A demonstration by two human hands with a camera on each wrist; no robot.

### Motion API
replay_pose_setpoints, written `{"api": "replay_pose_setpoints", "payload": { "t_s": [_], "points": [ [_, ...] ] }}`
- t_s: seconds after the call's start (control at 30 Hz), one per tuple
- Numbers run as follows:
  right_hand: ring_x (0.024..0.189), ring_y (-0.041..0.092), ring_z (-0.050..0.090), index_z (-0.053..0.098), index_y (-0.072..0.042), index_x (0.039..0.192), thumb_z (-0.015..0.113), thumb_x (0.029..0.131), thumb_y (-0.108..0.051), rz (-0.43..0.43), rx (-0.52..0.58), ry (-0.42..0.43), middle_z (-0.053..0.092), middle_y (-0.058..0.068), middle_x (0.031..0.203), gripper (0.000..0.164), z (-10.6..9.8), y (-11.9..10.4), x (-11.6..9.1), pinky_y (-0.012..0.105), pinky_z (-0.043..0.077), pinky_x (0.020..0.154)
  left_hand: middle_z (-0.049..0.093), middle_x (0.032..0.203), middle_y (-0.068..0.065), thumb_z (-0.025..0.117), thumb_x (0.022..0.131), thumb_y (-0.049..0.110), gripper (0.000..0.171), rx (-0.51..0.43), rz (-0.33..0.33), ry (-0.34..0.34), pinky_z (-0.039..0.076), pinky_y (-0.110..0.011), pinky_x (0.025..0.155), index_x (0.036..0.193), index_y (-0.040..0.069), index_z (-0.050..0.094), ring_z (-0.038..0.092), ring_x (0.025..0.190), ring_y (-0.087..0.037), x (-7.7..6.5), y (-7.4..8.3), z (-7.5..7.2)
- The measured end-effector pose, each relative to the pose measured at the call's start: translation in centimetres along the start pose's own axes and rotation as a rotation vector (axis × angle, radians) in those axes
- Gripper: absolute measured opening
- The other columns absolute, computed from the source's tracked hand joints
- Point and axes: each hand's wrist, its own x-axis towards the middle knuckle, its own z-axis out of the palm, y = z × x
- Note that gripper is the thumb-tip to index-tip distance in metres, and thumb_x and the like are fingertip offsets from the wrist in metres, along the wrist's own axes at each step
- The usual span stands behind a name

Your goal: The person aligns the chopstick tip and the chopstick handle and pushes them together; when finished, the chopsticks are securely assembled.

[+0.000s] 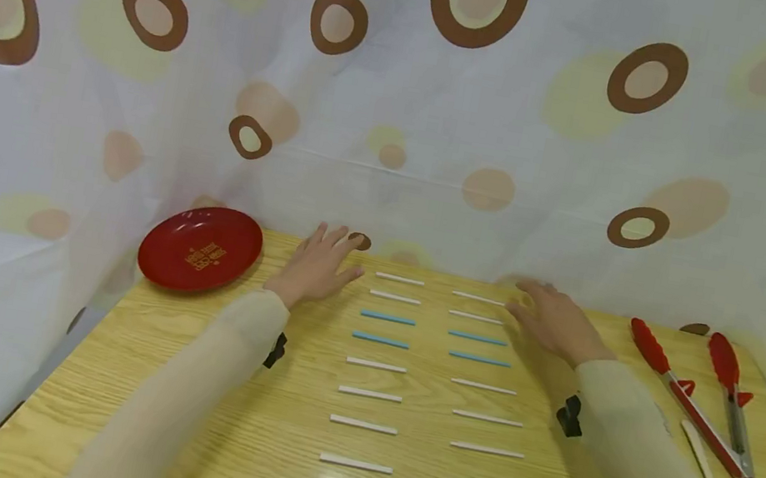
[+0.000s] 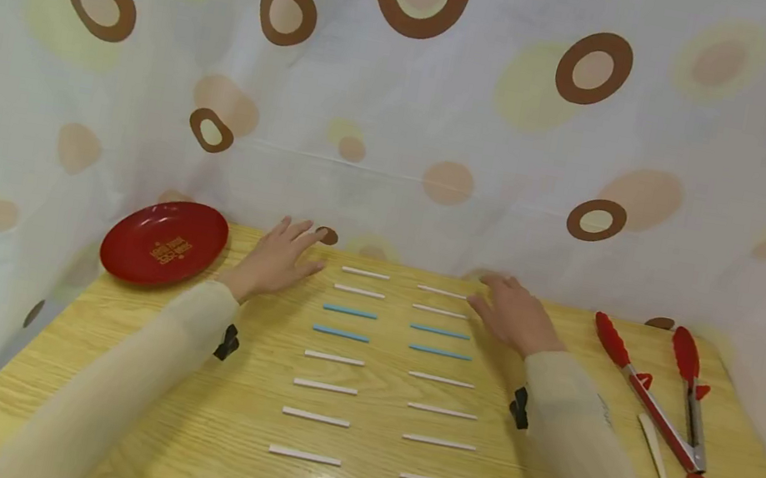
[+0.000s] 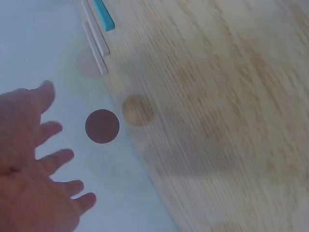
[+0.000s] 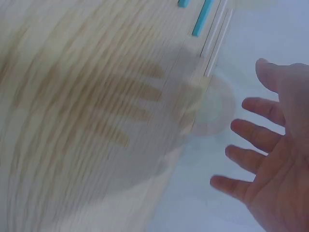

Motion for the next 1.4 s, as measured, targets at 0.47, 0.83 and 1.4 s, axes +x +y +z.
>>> {"api": "replay_pose_setpoints", "payload": {
  "t_s": [0.47,0.83,1.4],
  "points": [
    [0.109,0.042,0.059,0.066,0.004,0.12,0.065,0.096,-0.011,-0.073,0.024,0.034,0.063,0.024,0.12,0.028,0.8,-0.9,2.5,0.056,0.047,0.09,0.063,0.126,-0.01,0.071,0.093,0.024,0.041,-0.039,0.036,0.024,0.045,-0.04,0.097,0.131,0.009,0.064,0.057,0.115,-0.026,4.2,1.9,1.0],
    [0.106,0.041,0.06,0.066,0.004,0.121,0.064,0.097,-0.014,-0.046,-0.007,0.015,0.064,0.024,0.118,0.03,1.5,-1.5,3.8,0.055,0.048,0.09,0.059,0.132,-0.011,0.067,0.096,0.018,0.039,-0.176,0.017,-0.081,0.049,-0.038,0.094,0.133,0.009,0.062,0.056,0.118,-0.025,6.2,3.0,2.5],
    [0.099,0.034,0.062,0.075,-0.005,0.104,0.071,0.093,-0.017,0.052,-0.067,-0.026,0.068,0.014,0.106,0.017,2.4,-2.8,5.7,0.05,0.05,0.084,0.069,0.115,0.0,0.072,0.092,0.022,0.018,0.011,0.019,-0.052,0.052,-0.034,0.086,0.108,0.016,0.077,0.065,0.1,-0.019,7.6,4.0,3.9]
  ]
}}
